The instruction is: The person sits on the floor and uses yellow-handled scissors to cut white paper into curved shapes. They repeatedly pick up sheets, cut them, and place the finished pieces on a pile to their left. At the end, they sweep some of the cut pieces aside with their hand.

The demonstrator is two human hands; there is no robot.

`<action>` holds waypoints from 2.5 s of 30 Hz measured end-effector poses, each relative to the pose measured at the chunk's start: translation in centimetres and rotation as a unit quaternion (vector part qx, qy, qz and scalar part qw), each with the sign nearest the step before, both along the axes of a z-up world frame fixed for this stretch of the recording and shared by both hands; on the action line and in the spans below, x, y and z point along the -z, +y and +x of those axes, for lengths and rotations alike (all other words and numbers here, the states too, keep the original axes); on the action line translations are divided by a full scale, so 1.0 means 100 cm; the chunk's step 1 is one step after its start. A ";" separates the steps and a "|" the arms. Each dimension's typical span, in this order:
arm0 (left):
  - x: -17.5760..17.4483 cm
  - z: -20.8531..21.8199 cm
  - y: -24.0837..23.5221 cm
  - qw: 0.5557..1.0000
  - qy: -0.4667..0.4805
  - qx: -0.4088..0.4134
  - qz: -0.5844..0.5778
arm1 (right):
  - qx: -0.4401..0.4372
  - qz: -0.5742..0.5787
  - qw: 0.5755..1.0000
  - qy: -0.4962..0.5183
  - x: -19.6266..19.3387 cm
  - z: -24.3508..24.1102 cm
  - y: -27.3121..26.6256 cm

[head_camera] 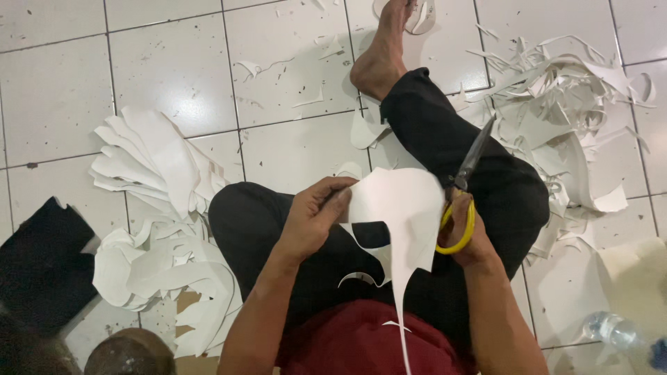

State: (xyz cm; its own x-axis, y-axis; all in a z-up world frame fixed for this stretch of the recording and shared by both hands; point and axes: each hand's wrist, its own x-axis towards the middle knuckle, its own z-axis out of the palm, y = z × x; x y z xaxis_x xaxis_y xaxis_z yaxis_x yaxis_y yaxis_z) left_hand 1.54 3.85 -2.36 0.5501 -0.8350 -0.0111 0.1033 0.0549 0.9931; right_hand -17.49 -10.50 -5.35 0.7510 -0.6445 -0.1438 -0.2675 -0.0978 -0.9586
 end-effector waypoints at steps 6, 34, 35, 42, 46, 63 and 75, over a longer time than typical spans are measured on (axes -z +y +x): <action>0.028 -0.006 0.001 0.988 -0.072 -0.032 0.130 | 0.158 0.226 0.956 -0.105 0.029 0.004 -0.009; 0.023 -0.062 -0.028 0.984 0.161 0.059 -0.045 | 0.177 0.081 0.968 -0.158 -0.002 0.002 -0.029; 0.017 -0.052 -0.030 0.990 0.115 0.012 -0.076 | 0.179 0.084 0.970 -0.141 0.000 0.003 -0.024; 0.004 -0.016 -0.028 0.986 0.029 -0.119 -0.115 | 0.017 0.151 0.979 -0.135 0.028 -0.012 0.033; 0.000 -0.020 -0.028 0.983 0.004 -0.144 -0.114 | -0.100 0.119 0.977 -0.145 0.032 -0.009 0.042; -0.013 -0.038 -0.039 0.984 -0.055 -0.163 -0.047 | -0.087 0.053 0.994 -0.051 0.025 -0.002 0.039; -0.005 -0.031 -0.034 0.986 -0.078 -0.140 -0.039 | -0.048 0.018 0.994 -0.097 0.022 0.005 0.048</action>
State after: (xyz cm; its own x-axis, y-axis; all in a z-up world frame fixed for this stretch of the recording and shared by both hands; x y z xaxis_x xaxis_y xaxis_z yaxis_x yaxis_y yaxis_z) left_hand -1.57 0.46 -1.83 0.7491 -0.6453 0.1500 -0.0812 0.1353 0.9875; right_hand -17.04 -5.70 -7.56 0.8240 -0.5664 -0.0124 -0.0694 -0.0791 -0.9944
